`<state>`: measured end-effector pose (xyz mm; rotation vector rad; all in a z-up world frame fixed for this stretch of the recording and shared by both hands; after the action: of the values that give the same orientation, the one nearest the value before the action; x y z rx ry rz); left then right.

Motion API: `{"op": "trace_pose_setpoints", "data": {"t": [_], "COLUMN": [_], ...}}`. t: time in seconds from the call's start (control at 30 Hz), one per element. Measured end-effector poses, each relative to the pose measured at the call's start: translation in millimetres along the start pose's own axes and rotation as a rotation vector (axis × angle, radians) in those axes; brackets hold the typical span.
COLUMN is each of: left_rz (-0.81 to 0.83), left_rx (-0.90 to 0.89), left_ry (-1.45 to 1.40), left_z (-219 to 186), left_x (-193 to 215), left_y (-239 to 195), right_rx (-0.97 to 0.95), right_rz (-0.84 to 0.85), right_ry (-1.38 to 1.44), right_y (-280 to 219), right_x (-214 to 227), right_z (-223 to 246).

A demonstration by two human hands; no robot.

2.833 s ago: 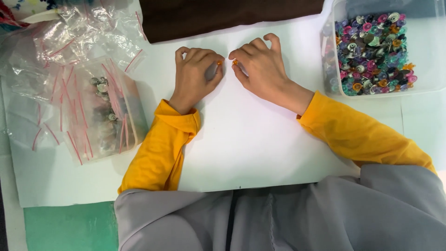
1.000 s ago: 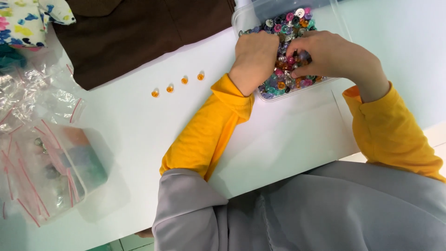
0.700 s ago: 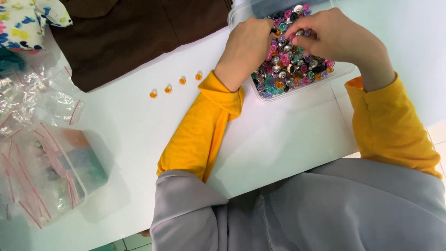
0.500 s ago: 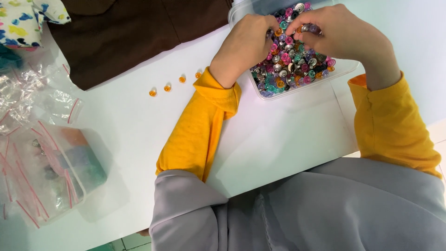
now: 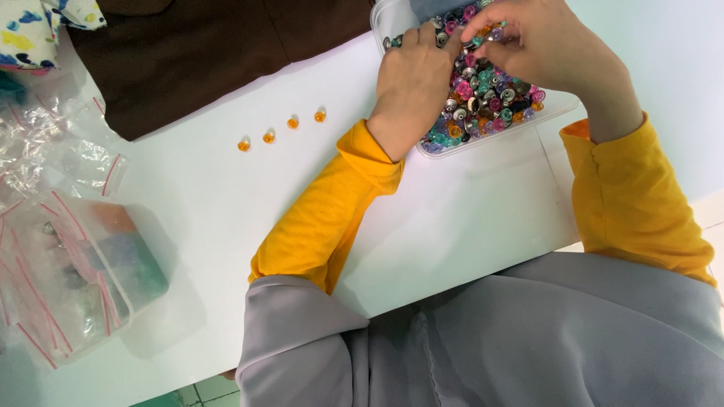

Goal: The person sorts small buttons from a container onto a white table, then places them into small ziplock bags. They handle dark-colored buttons first, followed by orange buttons, arranging them in rows before bagging each set.

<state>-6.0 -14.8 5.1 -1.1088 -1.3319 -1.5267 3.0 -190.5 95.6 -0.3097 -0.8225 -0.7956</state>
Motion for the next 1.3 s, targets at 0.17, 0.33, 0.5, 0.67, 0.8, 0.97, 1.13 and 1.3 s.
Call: {"op": "trace_pose_setpoints", "data": {"t": [0.17, 0.33, 0.5, 0.67, 0.8, 0.97, 1.13, 1.3], "left_rz": [-0.003, -0.178, -0.143, -0.131, -0.118, -0.152, -0.160, -0.153], "left_rx": [-0.016, -0.045, 0.017, 0.056, 0.049, 0.052, 0.030, -0.001], "left_ry": [0.012, -0.101, -0.130, -0.112, -0.082, -0.066, -0.268, -0.421], "left_z": [-1, 0, -1, -2, -1, -2, 1, 8], "left_x": [0, 10, 11, 12, 18, 15, 21, 28], "left_y": [-2, -4, -4, -5, -5, -4, -1, -2], "right_rx": [-0.010, 0.002, 0.026, -0.022, 0.039, 0.139, 0.219, 0.203], "right_rz": [-0.022, -0.087, -0.082, -0.076, -0.065, -0.095, -0.133, -0.165], "right_ry": [-0.017, 0.076, 0.103, 0.130, 0.166, 0.126, 0.203, 0.165], "right_y": [0, -1, -1, 1, 1, -1, -3, 0], "right_x": [0, 1, 4, 4, 2, -1, -2, -3], "right_z": [-16, -17, -12, -2, -7, -19, -28, -19]}}
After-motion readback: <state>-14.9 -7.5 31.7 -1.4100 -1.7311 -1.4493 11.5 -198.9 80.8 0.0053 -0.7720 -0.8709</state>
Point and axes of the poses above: each hand's wrist, its own y-axis towards the middle knuckle, its own x-axis out of the back of the hand, z = x × y, the point moved 1 cm from there along y, towards the middle knuckle, and after that the axes turned 15 degrees about x, right-handed, at the moved point
